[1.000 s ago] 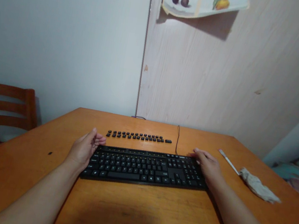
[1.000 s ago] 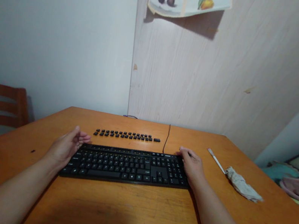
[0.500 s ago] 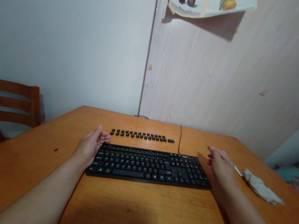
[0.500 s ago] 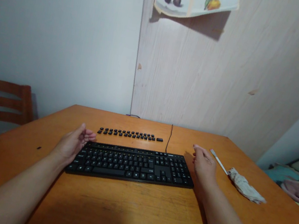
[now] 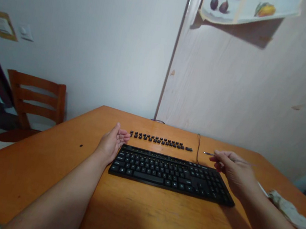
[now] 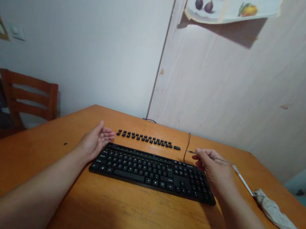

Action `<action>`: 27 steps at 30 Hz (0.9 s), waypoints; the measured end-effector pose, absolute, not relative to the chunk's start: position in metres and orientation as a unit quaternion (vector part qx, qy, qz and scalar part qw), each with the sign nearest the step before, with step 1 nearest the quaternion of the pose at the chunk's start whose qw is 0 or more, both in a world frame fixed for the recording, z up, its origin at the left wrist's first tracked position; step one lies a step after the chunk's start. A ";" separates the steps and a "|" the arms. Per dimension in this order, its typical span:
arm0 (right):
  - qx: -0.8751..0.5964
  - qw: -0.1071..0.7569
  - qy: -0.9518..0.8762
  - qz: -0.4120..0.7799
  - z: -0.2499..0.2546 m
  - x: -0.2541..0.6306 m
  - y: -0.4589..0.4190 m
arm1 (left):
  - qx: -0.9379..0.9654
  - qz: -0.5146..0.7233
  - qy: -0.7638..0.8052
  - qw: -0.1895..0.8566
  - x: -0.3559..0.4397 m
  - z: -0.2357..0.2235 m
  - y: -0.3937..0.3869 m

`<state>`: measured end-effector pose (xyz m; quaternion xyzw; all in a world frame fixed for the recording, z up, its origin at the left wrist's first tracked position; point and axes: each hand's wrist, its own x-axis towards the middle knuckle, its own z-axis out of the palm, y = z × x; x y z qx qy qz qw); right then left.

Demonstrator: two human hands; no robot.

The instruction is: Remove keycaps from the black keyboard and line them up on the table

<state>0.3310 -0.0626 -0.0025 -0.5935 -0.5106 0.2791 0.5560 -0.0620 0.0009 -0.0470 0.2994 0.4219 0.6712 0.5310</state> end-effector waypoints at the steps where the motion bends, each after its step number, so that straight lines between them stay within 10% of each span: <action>1: -0.592 0.542 -0.521 0.292 0.000 0.324 -0.061 | 0.296 0.670 0.420 0.536 -0.062 -0.047 0.001; 27: -0.406 0.323 -0.754 0.403 -0.007 0.098 -0.025 | 0.281 0.660 0.417 0.558 -0.059 -0.051 0.005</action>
